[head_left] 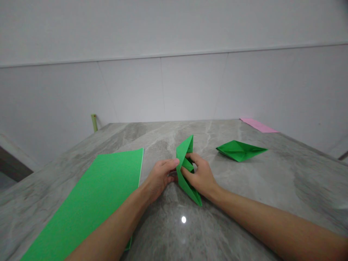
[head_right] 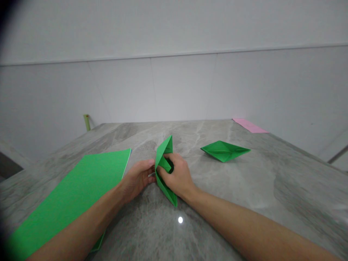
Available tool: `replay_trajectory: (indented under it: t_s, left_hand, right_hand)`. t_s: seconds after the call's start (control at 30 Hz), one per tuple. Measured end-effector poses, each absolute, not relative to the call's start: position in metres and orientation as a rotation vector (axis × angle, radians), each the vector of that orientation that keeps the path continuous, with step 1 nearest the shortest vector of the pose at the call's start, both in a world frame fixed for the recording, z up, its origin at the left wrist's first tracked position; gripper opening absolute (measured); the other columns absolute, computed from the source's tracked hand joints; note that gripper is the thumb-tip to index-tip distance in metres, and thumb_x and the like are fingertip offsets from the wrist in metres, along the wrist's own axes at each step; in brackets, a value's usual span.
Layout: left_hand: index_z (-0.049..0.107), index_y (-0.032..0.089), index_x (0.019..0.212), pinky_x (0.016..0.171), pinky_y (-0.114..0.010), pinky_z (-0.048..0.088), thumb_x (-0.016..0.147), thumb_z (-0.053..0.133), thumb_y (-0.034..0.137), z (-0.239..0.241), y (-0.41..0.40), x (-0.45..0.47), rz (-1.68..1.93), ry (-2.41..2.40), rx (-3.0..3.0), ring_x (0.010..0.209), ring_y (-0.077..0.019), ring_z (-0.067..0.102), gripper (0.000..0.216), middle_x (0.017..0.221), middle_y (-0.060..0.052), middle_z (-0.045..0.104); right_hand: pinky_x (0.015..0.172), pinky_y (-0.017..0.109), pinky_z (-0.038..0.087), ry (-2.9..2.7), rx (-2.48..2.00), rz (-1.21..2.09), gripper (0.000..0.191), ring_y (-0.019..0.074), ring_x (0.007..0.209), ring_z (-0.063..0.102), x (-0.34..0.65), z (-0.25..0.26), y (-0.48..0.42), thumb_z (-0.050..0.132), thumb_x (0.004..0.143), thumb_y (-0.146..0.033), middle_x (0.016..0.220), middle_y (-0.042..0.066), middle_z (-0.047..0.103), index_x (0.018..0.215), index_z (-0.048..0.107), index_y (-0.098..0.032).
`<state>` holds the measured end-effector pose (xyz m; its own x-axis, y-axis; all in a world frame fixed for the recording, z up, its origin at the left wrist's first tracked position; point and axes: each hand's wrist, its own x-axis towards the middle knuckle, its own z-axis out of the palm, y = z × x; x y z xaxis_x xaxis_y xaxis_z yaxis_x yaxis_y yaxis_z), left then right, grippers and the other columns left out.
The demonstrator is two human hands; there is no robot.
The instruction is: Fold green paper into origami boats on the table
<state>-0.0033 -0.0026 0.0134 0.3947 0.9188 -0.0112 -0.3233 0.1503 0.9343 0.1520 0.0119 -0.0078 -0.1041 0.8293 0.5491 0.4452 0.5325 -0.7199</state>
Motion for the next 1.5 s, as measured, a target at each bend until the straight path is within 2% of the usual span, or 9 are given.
replay_trajectory:
  t_s: [0.17, 0.33, 0.53, 0.67, 0.9, 1.27, 1.5]
  left_hand:
    - [0.073, 0.013, 0.090, 0.078, -0.034, 0.049, 0.073, 0.070, 0.050, 0.0153, -0.0042, -0.0025, 0.979, 0.695, 0.972, 0.098, -0.0284, 0.064, 0.041, 0.095, -0.013, 0.072]
    - [0.073, 0.014, 0.091, 0.082, -0.034, 0.049, 0.076, 0.068, 0.050, 0.0133, -0.0043, -0.0026, 0.941, 0.648, 0.890, 0.100, -0.0276, 0.063, 0.040, 0.097, -0.012, 0.072]
    - [0.072, 0.014, 0.094, 0.080, -0.034, 0.049, 0.076, 0.069, 0.048, 0.0111, -0.0039, -0.0014, 0.928, 0.642, 0.831, 0.097, -0.0266, 0.063, 0.039, 0.096, -0.011, 0.071]
    - [0.071, 0.014, 0.093, 0.079, -0.033, 0.050, 0.076, 0.069, 0.048, 0.0141, -0.0038, -0.0019, 0.944, 0.644, 0.793, 0.096, -0.0257, 0.064, 0.038, 0.096, -0.011, 0.071]
    - [0.070, 0.014, 0.094, 0.073, -0.031, 0.053, 0.083, 0.062, 0.040, 0.0167, -0.0014, -0.0039, 1.005, 0.634, 0.718, 0.085, -0.0222, 0.065, 0.029, 0.092, -0.010, 0.070]
    - [0.070, 0.012, 0.092, 0.066, -0.031, 0.054, 0.090, 0.051, 0.042, 0.0194, 0.0015, -0.0057, 1.037, 0.681, 0.603, 0.063, -0.0182, 0.064, 0.036, 0.073, -0.008, 0.068]
    - [0.071, 0.013, 0.090, 0.070, -0.034, 0.056, 0.091, 0.050, 0.030, 0.0165, 0.0032, -0.0049, 1.034, 0.694, 0.647, 0.072, -0.0207, 0.067, 0.027, 0.083, -0.011, 0.071]
  right_hand:
    - [0.081, 0.041, 0.048, -1.767, -1.007, 0.434, 0.019, 0.0248, 0.089, 0.062, 0.1518, -0.0044, 0.0089, 0.060, 0.074, -0.021, 0.092, 0.007, 0.068, 0.092, 0.063, -0.019]
    - [0.082, 0.041, 0.048, -1.795, -0.967, 0.412, 0.013, 0.0250, 0.091, 0.061, 0.1511, -0.0013, 0.0077, 0.059, 0.074, -0.019, 0.092, 0.007, 0.066, 0.086, 0.062, -0.019]
    - [0.090, 0.044, 0.047, -1.807, -0.939, 0.388, 0.021, 0.0266, 0.100, 0.059, 0.1499, -0.0034, 0.0095, 0.060, 0.072, -0.017, 0.101, 0.009, 0.066, 0.092, 0.064, -0.019]
    - [0.089, 0.043, 0.048, -1.812, -0.941, 0.392, 0.022, 0.0261, 0.100, 0.060, 0.1499, -0.0033, 0.0095, 0.060, 0.074, -0.017, 0.102, 0.009, 0.065, 0.095, 0.066, -0.019]
    - [0.088, 0.041, 0.049, -1.783, -0.945, 0.388, 0.017, 0.0238, 0.097, 0.061, 0.1520, -0.0028, 0.0073, 0.064, 0.080, -0.022, 0.099, 0.008, 0.064, 0.096, 0.067, -0.020]
    - [0.085, 0.038, 0.049, -1.751, -0.850, 0.360, 0.010, 0.0218, 0.094, 0.061, 0.1543, 0.0009, 0.0038, 0.065, 0.083, -0.026, 0.096, 0.007, 0.063, 0.091, 0.068, -0.022]
    - [0.082, 0.036, 0.049, -1.706, -0.858, 0.310, 0.006, 0.0211, 0.091, 0.061, 0.1541, -0.0022, 0.0067, 0.060, 0.086, -0.024, 0.093, 0.006, 0.062, 0.084, 0.066, -0.022]
